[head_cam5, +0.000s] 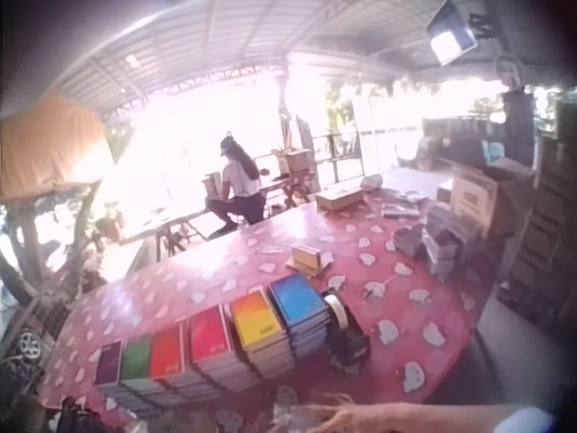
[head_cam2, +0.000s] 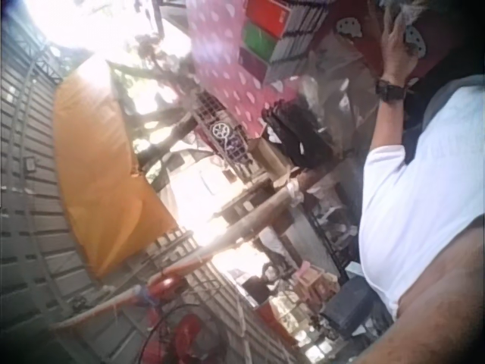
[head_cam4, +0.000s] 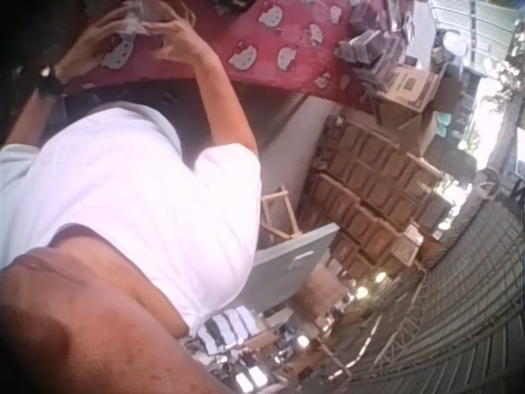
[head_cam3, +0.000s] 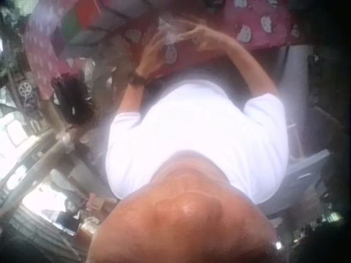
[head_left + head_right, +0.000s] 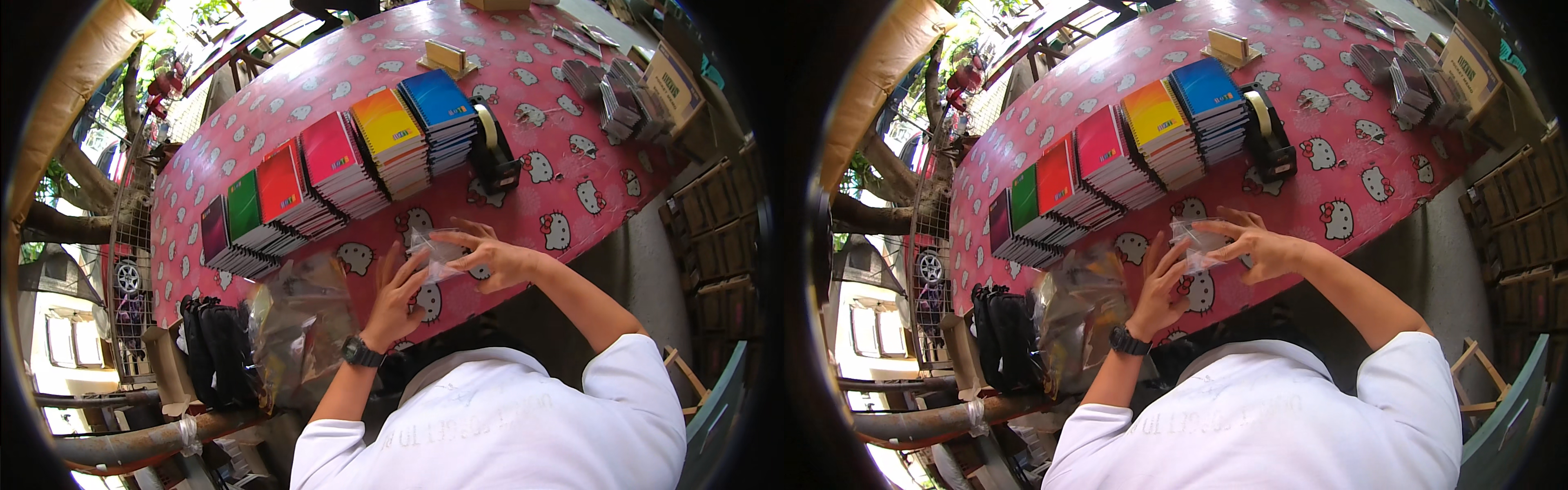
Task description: The person picks up a stack of colored notebooks, places them into a clear plastic bag, seals the bag with tape, and sets the packaged bundle aside.
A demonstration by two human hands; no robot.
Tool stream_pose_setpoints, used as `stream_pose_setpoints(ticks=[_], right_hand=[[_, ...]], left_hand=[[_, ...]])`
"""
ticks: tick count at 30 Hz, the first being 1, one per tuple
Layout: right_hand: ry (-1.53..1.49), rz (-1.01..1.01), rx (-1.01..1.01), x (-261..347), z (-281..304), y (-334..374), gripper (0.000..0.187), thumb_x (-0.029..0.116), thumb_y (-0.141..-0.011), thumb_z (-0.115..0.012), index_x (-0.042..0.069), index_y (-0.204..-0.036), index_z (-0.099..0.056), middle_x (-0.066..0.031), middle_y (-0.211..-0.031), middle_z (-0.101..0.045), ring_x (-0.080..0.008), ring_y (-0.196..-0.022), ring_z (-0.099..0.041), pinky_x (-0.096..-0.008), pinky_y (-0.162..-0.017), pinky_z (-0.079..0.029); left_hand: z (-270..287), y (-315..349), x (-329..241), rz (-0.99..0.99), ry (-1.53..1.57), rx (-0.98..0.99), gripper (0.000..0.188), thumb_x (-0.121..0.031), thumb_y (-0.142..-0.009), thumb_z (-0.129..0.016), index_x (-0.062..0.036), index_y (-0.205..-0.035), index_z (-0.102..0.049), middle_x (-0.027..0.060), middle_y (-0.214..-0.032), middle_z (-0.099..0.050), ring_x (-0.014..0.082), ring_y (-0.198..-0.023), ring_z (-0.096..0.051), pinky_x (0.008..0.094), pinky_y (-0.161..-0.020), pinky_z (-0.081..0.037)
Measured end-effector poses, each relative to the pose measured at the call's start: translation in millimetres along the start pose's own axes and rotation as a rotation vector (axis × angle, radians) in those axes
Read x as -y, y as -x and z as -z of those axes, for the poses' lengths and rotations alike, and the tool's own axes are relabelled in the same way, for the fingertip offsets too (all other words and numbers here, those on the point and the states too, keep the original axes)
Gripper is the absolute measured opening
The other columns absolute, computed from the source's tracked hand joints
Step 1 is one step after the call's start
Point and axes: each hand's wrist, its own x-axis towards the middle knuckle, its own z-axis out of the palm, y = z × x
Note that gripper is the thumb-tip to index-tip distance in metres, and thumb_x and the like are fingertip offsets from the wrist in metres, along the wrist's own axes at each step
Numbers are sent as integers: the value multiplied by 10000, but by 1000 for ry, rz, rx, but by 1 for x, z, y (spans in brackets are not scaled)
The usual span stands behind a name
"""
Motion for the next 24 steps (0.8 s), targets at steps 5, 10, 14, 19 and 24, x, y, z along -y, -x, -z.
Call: stream_pose_setpoints(ticks=[5,10,14,19,24], right_hand=[[-538,-104,-118,-15,4,-9,556,332,-741,-604,132,-1257,-553,-123,-1407,-397,-333,-1295,-344,-462,-1057,-261],[-543,-537,-239,-35,-13,-32,637,571,-871,-481,20,-1177,-570,-176,-1185,-570,-273,-1143,-508,-350,-985,-367],[-509,-219,-875,-95,25,-12,394,357,-927,-529,-13,-951,-662,-116,-934,-670,-167,-858,-623,-314,-784,-481],[228,-988,-887,-115,77,-7,372,409,-874,-566,62,-900,-697,-128,-947,-649,-301,-1062,-505,-421,-926,-376],[380,-511,-979,-117,60,-3,278,337,-832,-642,62,-827,-683,-93,-866,-657,-269,-956,-541,-416,-855,-388]], left_hand=[[-6,-11,-10,15,-129,57,689,0,-566,-627,-193,-1220,-523,1,-1466,-306,395,-1384,-142,642,-1056,-154],[-8,-14,-29,40,-313,18,713,-39,-598,-653,-240,-1262,-491,15,-1449,-321,417,-1359,-182,633,-1043,-210],[-13,-8,-27,54,-313,26,772,-55,-610,-680,-279,-1314,-454,10,-1466,-289,413,-1356,-192,622,-1034,-247],[-12,-12,-26,22,-277,52,814,-61,-604,-692,-308,-1338,-438,6,-1475,-271,416,-1352,-199,588,-1044,-267],[-10,-6,-25,59,-260,50,820,-61,-603,-691,-319,-1338,-437,2,-1475,-274,417,-1342,-219,567,-1053,-275]])
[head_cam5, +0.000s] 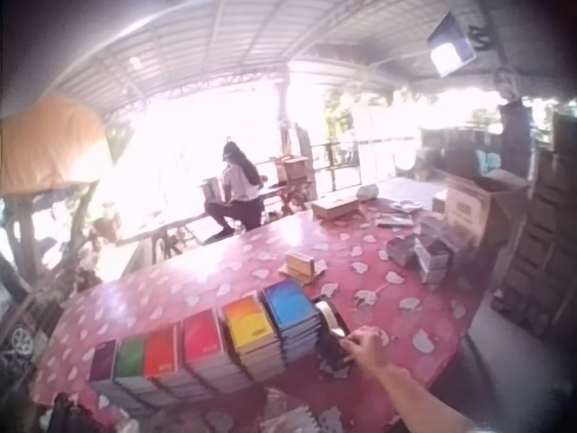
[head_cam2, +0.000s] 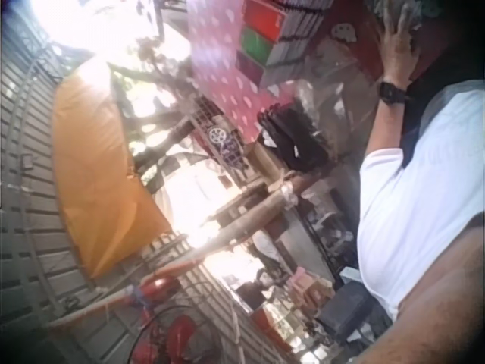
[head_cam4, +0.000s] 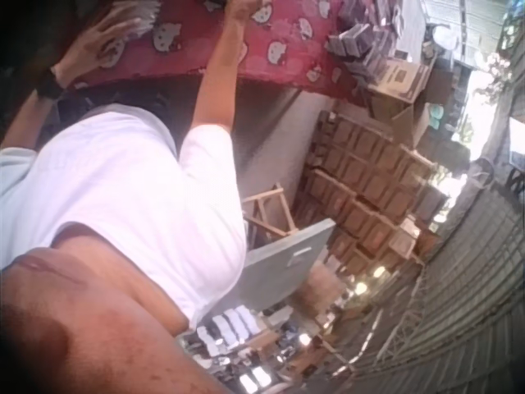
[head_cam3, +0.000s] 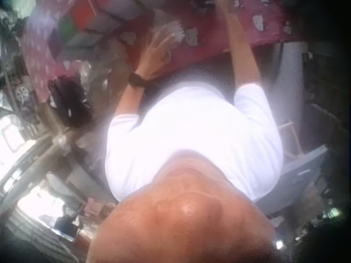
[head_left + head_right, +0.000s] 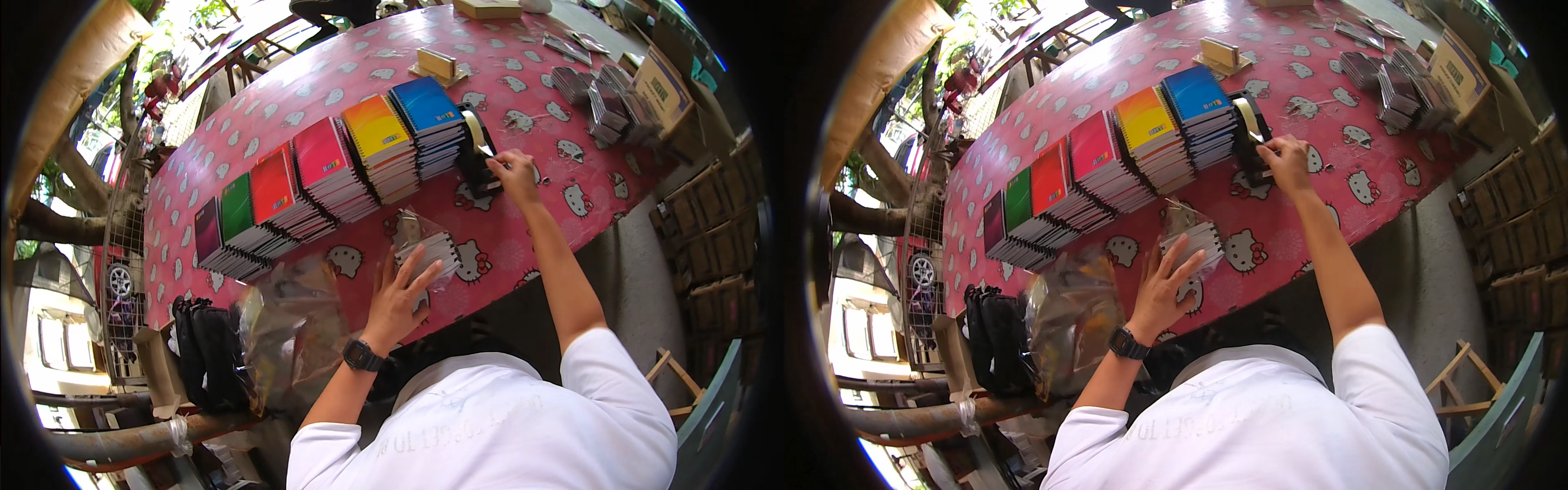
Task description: The person picks up a stack of colored notebooks, places them into a clear plastic bag, seals the bag with tape, and sets the packaged bundle aside.
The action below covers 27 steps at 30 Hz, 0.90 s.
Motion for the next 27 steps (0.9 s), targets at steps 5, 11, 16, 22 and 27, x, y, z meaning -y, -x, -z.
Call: stream_pose_setpoints(ticks=[5,11,16,22,27], right_hand=[[-253,-380,159,-51,-4,50,158,186,-777,-672,41,-841,-673,-131,-789,-667,-296,-670,-628,-370,-621,-479],[683,-225,281,-44,32,8,152,192,-808,-654,43,-825,-681,-138,-786,-682,-254,-705,-663,-367,-616,-496],[-466,-56,960,94,55,2,273,276,-796,-680,3,-790,-678,-92,-658,-624,-120,-621,-575,-290,-579,-458],[506,241,1042,173,31,20,506,510,-690,-702,19,-809,-698,-156,-853,-678,-310,-842,-660,-364,-737,-527],[292,551,877,123,68,10,380,360,-626,-789,51,-819,-684,-112,-813,-639,-310,-802,-617,-376,-706,-492]], left_hand=[[-3,-1,0,-22,34,-17,848,-71,-599,-724,-338,-1345,-422,-10,-1482,-258,412,-1341,-217,580,-1053,-265],[2,-1,-1,-12,51,15,861,-78,-596,-747,-342,-1348,-420,-10,-1486,-253,419,-1338,-216,591,-1060,-247],[-1,3,5,-9,68,0,843,-117,-599,-751,-339,-1346,-429,2,-1489,-253,428,-1338,-211,581,-1070,-239],[10,-6,1,-10,63,87,832,-175,-607,-759,-330,-1355,-427,45,-1506,-221,421,-1362,-167,581,-1073,-219],[2,-1,7,12,171,-108,891,-196,-594,-806,-273,-1383,-398,61,-1524,-181,398,-1379,-152,569,-1080,-202]])
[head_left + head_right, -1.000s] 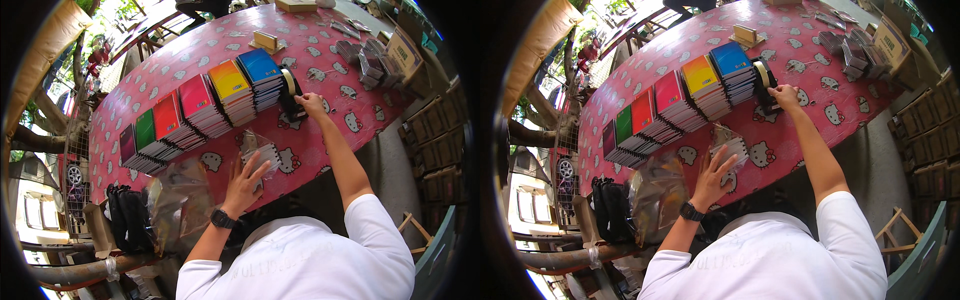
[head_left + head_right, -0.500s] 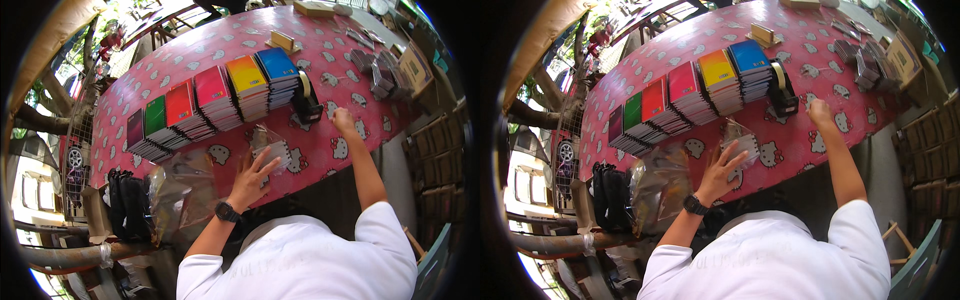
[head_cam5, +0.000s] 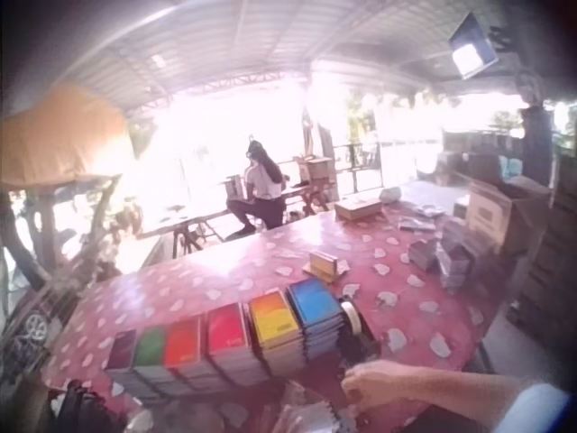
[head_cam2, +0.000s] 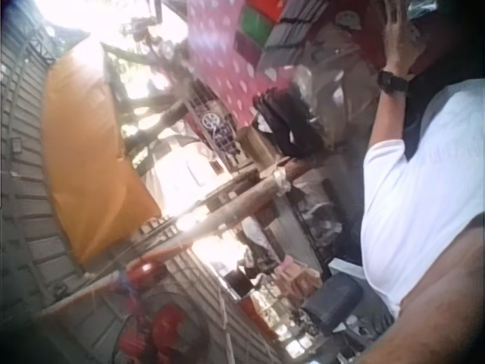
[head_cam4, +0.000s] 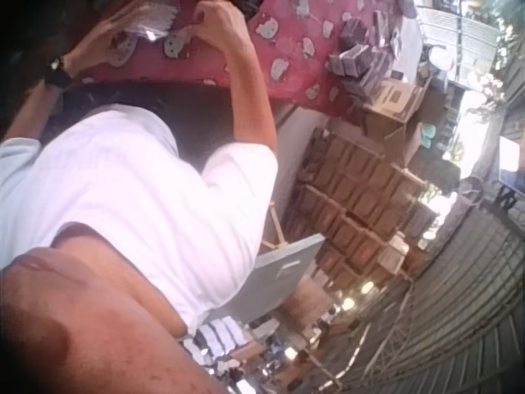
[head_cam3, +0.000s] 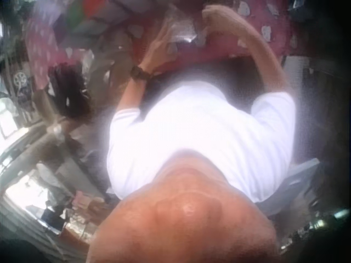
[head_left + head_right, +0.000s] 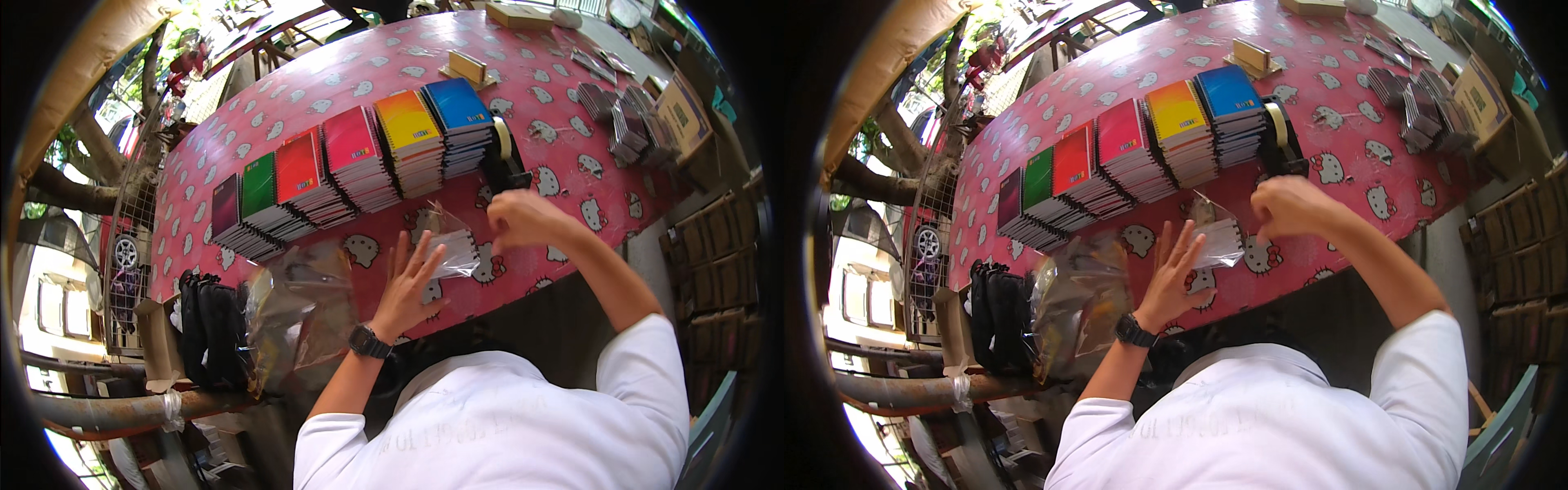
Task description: The person picks up a stack of colored notebooks, places them into a clear plastic bag, seals the bag with tape, and sets the packaged bundle aside.
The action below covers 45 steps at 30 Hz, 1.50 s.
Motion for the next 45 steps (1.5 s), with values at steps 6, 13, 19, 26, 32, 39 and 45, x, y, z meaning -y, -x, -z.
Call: stream_pose_setpoints(ticks=[6,13,19,26,32,39,45], right_hand=[[-564,260,-611,45,-63,11,302,318,-764,-715,54,-900,-659,-102,-925,-576,-250,-866,-562,-303,-768,-443],[-1145,-158,-511,22,-93,-13,575,333,-897,-594,24,-1350,-418,-183,-1103,-613,-204,-998,-603,-332,-846,-469],[-985,187,-349,28,-70,15,572,265,-812,-696,94,-1318,-491,-110,-933,-613,-207,-904,-577,-332,-836,-450],[-481,144,-664,50,-77,9,464,304,-624,-816,40,-946,-611,-80,-871,-545,-264,-883,-529,-354,-787,-458],[-700,-169,-465,49,-81,-11,372,224,-654,-810,4,-886,-620,-88,-795,-592,-195,-724,-579,-310,-667,-473],[-1055,-259,-215,40,-77,-22,243,173,-745,-754,-13,-855,-642,-45,-728,-648,-72,-666,-566,-252,-604,-461],[-1038,-288,-571,-21,-71,-21,257,252,-827,-650,8,-901,-673,-96,-850,-664,-146,-798,-608,-292,-703,-480]], left_hand=[[-31,-7,20,-89,-38,-271,1014,-168,-539,-849,-169,-1413,-334,89,-1512,-213,384,-1379,-157,474,-1097,-217],[-20,-22,16,286,421,-207,1051,-260,-508,-879,-84,-1395,-344,161,-1426,-307,317,-1321,-297,396,-1084,-250],[-14,-17,9,120,271,-173,530,-214,-644,-814,-106,-1131,-635,69,-1307,-491,299,-1316,-301,407,-1057,-288],[-34,-9,5,184,454,-411,249,-99,-741,-733,-108,-989,-717,24,-1039,-670,243,-1200,-456,379,-1008,-350],[-25,-28,-10,438,625,-471,432,-99,-792,-686,-86,-1211,-582,43,-1015,-679,209,-1132,-522,413,-1043,-278],[-35,5,-42,74,-233,-345,506,-250,-847,-593,-79,-1310,-481,67,-1343,-489,238,-1262,-421,505,-1105,-101],[-44,15,-35,134,-277,-216,626,-347,-761,-667,-142,-1317,-468,25,-1385,-431,225,-1316,-347,555,-1091,-98]])
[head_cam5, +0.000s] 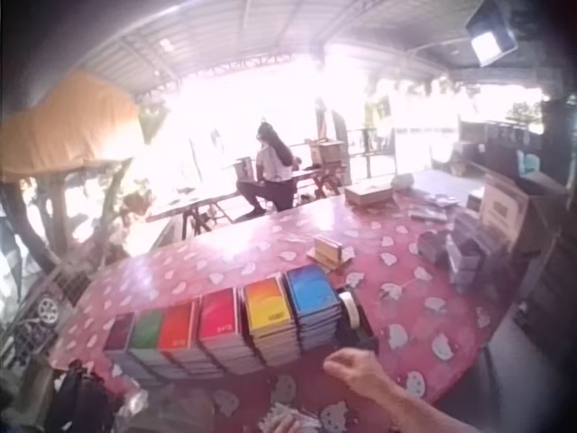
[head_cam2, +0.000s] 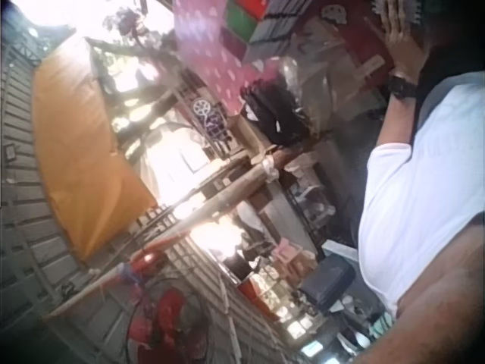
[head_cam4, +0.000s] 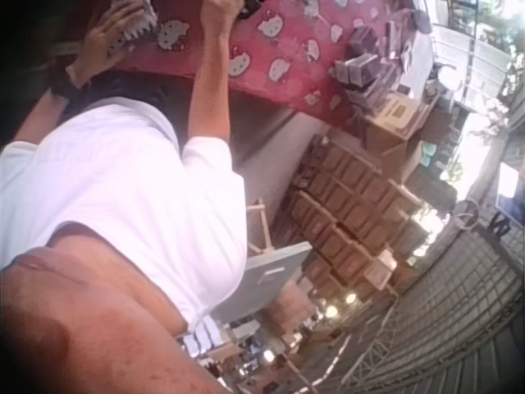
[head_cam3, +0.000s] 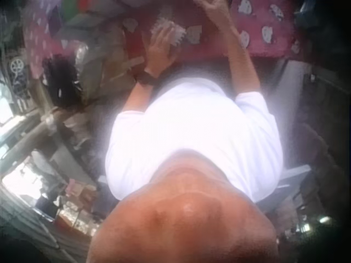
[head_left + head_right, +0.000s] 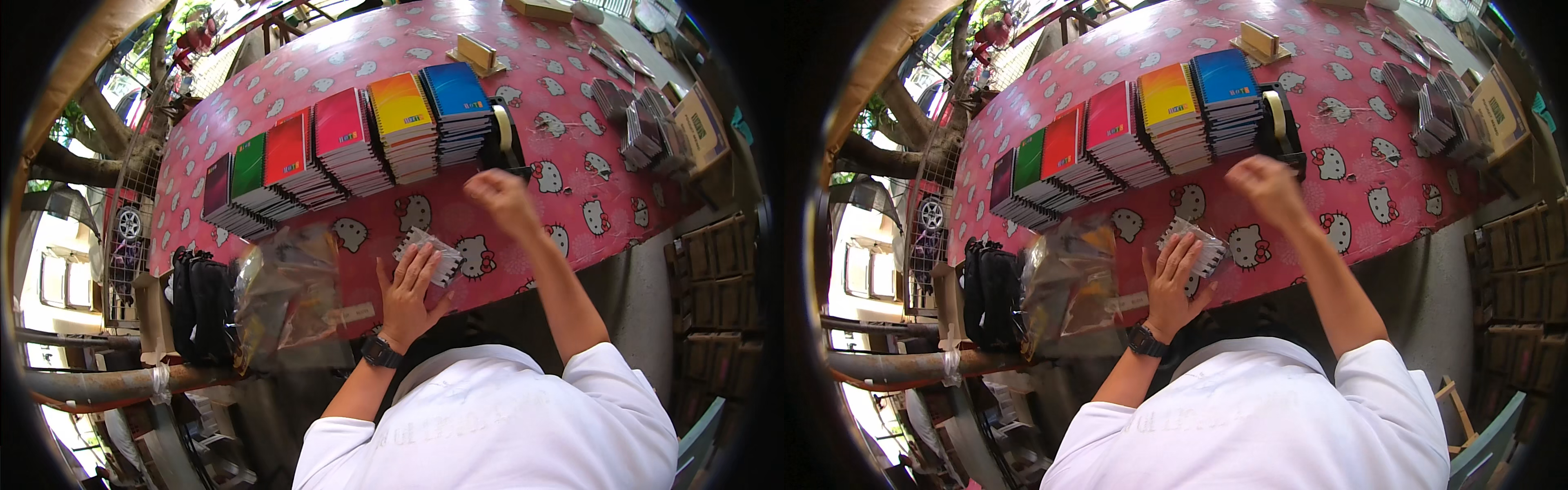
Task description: The person picks up a stack of colored notebooks, places them into a clear plastic bag, seals the bag with tape, and sets the packaged bundle aside.
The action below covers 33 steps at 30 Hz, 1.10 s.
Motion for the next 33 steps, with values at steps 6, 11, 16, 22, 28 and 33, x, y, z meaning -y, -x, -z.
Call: stream_pose_setpoints(ticks=[6,11,16,22,28,33], right_hand=[[532,-238,-319,-76,77,-48,358,369,-792,-672,16,-850,-697,-120,-891,-660,-291,-841,-591,-395,-831,-438],[559,41,-464,-75,70,-49,356,363,-770,-695,8,-795,-692,-87,-782,-649,-260,-700,-548,-413,-754,-427],[112,-303,-282,-64,56,9,225,252,-783,-696,29,-804,-679,-20,-820,-622,-158,-638,-519,-328,-636,-429],[-642,-643,226,-79,-2,10,213,226,-863,-635,24,-929,-619,1,-799,-582,-67,-648,-505,-206,-542,-384],[-6,134,1111,63,-19,-40,314,303,-831,-665,-9,-799,-660,-41,-648,-602,-147,-551,-485,-289,-530,-399],[947,172,1112,80,-49,-51,434,434,-754,-690,1,-745,-685,-126,-626,-621,-213,-577,-583,-377,-558,-436]], left_hand=[[-2,-10,-9,8,33,-10,724,-322,-679,-728,-164,-1330,-455,25,-1357,-437,235,-1283,-356,536,-1082,-148],[-1,-10,-9,9,30,-9,727,-311,-666,-741,-182,-1326,-467,7,-1362,-434,226,-1291,-348,538,-1080,-140],[2,-3,-2,60,-5,16,729,-311,-663,-744,-202,-1328,-468,-22,-1380,-422,212,-1302,-339,553,-1078,-125],[-4,-4,-3,62,31,40,716,-309,-661,-745,-239,-1322,-479,-13,-1420,-383,249,-1353,-266,616,-1069,-79],[3,-7,-2,120,65,40,684,-324,-650,-755,-291,-1291,-519,42,-1504,-244,425,-1388,-55,696,-1026,-68],[7,-7,-3,100,9,54,773,-337,-621,-776,-287,-1329,-469,63,-1514,-208,427,-1389,-57,689,-1029,-92]])
